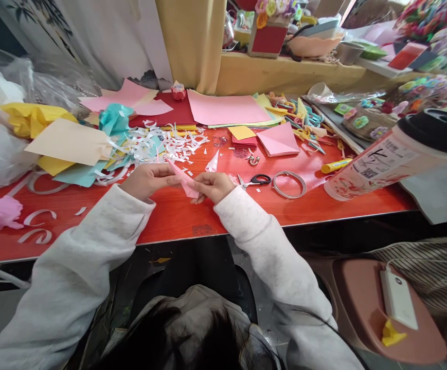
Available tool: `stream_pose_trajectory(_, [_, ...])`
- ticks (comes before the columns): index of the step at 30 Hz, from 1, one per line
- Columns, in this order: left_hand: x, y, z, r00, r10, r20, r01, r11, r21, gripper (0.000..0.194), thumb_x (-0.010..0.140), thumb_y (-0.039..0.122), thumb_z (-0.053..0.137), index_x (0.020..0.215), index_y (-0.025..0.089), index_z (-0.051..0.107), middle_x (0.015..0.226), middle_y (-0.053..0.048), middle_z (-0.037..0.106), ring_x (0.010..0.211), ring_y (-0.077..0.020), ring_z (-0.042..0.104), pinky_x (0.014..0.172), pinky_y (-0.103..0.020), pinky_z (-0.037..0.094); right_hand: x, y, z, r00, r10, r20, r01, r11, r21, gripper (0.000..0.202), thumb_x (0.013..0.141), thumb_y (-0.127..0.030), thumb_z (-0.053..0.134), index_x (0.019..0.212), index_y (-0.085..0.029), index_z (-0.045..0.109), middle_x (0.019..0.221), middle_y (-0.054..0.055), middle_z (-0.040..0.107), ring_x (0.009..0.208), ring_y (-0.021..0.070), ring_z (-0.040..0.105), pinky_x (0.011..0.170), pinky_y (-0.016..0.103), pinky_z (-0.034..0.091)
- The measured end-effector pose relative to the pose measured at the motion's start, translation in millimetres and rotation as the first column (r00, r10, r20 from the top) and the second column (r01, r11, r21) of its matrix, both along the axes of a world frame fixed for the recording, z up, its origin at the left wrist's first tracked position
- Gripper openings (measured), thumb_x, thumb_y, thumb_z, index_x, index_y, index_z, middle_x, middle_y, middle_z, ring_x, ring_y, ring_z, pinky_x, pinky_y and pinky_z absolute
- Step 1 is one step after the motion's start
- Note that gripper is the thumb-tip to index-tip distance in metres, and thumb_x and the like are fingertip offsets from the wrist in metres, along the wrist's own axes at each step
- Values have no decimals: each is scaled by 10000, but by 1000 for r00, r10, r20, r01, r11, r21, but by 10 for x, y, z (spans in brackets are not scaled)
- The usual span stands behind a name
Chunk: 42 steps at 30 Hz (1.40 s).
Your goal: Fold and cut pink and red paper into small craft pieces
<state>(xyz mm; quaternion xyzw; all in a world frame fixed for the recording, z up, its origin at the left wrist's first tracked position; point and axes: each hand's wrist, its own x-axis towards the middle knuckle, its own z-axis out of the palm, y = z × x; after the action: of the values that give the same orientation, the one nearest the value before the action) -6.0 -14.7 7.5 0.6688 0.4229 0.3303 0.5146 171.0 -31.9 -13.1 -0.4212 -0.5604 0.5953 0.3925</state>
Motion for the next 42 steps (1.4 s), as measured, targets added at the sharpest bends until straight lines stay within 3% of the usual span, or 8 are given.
stream_pose_trajectory(4, [15,5,-16,997,72,1,-72,997,-1,205,634,302,669,671,110,605,642,-17,619,632,-117,578,679,-275,461,-27,-13,31,998,63,27,-61,995,-76,369,546,-429,740,658,-108,595,551,6,637,495,112,630,488,197,518])
stream_pose_trajectory(10, [24,22,-36,998,40,48,-41,999,22,230,605,309,703,683,111,615,679,-10,618,668,-110,575,686,-261,463,-26,-21,70,986,166,16,-160,967,-199,421,489,-447,759,642,-83,611,583,29,660,490,118,636,486,209,537])
stream_pose_trajectory(13, [10,16,-8,988,113,109,-113,994,-8,277,562,334,744,679,117,618,649,2,613,637,-104,575,651,-250,482,-9,-23,80,976,219,21,-206,944,-257,417,474,-437,771,634,-87,611,560,29,660,442,102,614,447,191,521])
stream_pose_trajectory(17, [-7,4,19,976,210,58,-206,977,-60,283,540,344,763,605,112,616,553,4,598,539,-96,563,621,-262,499,1,-28,86,962,272,12,-259,928,-267,364,493,-386,779,626,-93,609,537,19,651,438,104,612,451,198,521])
stream_pose_trajectory(22, [-53,40,-4,985,135,108,-102,957,-271,310,535,367,767,663,109,654,613,-21,647,584,-119,616,673,-292,523,26,-12,72,954,299,31,-278,917,-287,370,494,-386,779,628,-89,606,551,35,658,443,116,615,480,231,532])
stream_pose_trajectory(32, [-91,54,19,962,179,207,-72,894,-442,220,544,303,768,635,120,684,582,-35,662,553,-125,625,606,-240,527,40,-32,97,954,296,44,-270,916,-296,392,506,-425,764,634,-83,621,546,50,663,438,118,617,470,218,528])
stream_pose_trajectory(38, [-99,59,11,971,118,208,-20,906,-423,217,593,319,733,701,134,706,646,-52,682,631,-150,648,687,-280,536,63,-45,81,960,281,18,-262,915,-306,326,555,-387,754,663,-98,649,552,34,666,444,108,620,445,184,518])
stream_pose_trajectory(42, [-49,30,13,973,182,144,-146,962,-230,238,599,351,720,680,129,694,591,-29,658,598,-142,635,653,-275,536,20,-41,75,971,235,36,-210,921,-328,308,531,-353,771,663,-100,655,575,32,670,486,105,634,473,176,527])
